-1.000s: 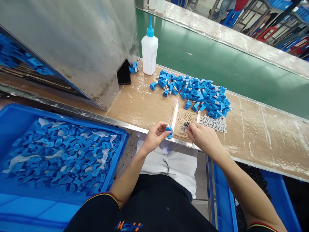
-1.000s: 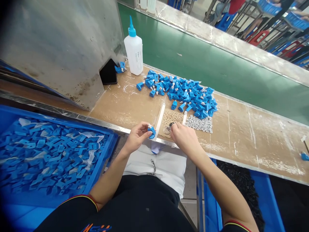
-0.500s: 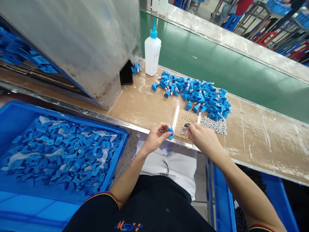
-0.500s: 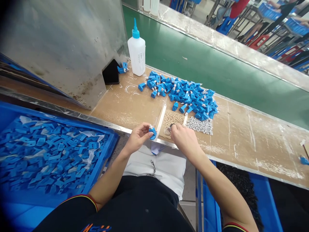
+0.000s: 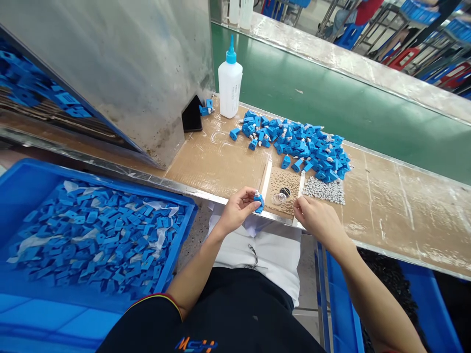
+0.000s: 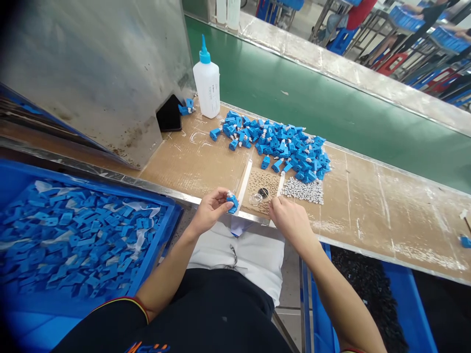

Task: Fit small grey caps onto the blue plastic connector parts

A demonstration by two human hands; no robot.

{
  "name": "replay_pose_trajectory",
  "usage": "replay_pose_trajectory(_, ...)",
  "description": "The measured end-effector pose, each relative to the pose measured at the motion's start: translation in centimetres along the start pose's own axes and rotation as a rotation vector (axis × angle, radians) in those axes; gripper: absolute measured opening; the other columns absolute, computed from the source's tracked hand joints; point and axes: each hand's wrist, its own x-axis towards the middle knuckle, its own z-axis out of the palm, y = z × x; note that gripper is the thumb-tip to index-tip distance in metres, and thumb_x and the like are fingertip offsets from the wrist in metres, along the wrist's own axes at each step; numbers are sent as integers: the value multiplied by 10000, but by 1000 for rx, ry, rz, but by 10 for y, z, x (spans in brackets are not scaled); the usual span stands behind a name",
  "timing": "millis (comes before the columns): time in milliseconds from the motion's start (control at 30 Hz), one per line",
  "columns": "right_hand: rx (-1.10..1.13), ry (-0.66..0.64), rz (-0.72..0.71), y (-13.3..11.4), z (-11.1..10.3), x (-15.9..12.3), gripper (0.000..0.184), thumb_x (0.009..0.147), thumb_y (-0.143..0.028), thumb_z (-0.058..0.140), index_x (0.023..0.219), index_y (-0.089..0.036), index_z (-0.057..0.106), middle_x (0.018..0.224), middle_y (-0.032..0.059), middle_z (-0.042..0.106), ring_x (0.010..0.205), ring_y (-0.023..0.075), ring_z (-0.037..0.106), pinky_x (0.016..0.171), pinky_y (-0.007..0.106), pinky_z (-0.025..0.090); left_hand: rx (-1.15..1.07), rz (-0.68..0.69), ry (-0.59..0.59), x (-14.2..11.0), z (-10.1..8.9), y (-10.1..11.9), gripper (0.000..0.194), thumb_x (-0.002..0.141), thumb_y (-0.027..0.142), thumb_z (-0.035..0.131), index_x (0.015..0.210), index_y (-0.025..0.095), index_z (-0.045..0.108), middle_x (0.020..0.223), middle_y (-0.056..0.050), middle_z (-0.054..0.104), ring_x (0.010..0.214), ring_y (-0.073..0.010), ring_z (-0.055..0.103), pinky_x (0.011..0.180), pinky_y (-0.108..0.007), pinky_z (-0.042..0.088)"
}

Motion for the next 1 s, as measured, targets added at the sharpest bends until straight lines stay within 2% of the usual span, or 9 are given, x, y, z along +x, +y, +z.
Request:
replay_pose_trajectory(133,53,57,-41,-3,23,-5,213,971,-199,456,883,-171,647,829,78,706,714,175,651,554,286,251,28,3,6,0,1,-2,381,756,455,833,919,176,631,854,-24,659,799,-134,635,743,-248,531)
replay_pose_trajectory(233,39,75,-59,-10,31,-4,226,976,-203,443,884,-165,646,829,88,698,719,177,645,553,283,256,42,3,2,0,1,-2,381,761,459,826,924,174,634,858,-28,657,804,-138,633,744,-251,535)
replay_pose_trajectory(333,-1,63,-75,-15,28,-2,234,965,-146,427,866,-156,639,814,107,687,719,187,639,550,292,270,49,8,8,-1,1,-2,383,762,464,825,929,174,640,867,-31,662,816,-142,638,751,-253,535)
replay_pose_trajectory(467,-60,13,-119,-17,20,-3,218,870,-4,461,883,-142,628,837,122,685,750,198,645,557,296,301,43,14,10,-1,1,-2,389,762,471,825,930,173,641,866,-27,662,814,-139,642,758,-252,537)
replay_pose_trajectory(567,-67,-8,-132,-9,18,-11,206,855,2,483,852,-150,621,821,111,681,727,196,644,555,295,306,33,16,18,-2,0,-1,397,754,473,833,925,172,638,861,-25,664,808,-137,645,758,-254,539)
replay_pose_trajectory(633,-9,64,-121,-1,19,-19,182,895,-62,487,810,-166,609,774,88,665,679,184,627,551,291,312,28,14,14,-2,0,-1,400,751,476,835,916,172,634,855,-26,667,803,-139,647,754,-257,541)
replay_pose_trajectory(767,366,386,-98,5,19,-39,185,967,-220,475,820,-197,586,736,29,637,641,147,601,574,257,384,-10,24,-48,-6,7,-1,401,762,483,827,921,176,623,838,-30,677,793,-144,653,730,-256,547)
replay_pose_trajectory(900,779,640,-10,-17,12,-47,149,954,-253,518,814,-223,558,737,8,635,619,135,577,594,259,464,-51,31,-121,-14,25,0,374,786,462,817,939,189,612,822,-25,694,793,-150,675,738,-262,557)
replay_pose_trajectory(1000,956,694,12,-40,6,-45,132,948,-264,543,824,-226,570,797,29,669,692,151,620,617,276,499,-52,57,-155,-19,36,4,334,811,437,802,945,193,617,852,-36,714,807,-157,688,742,-265,557)
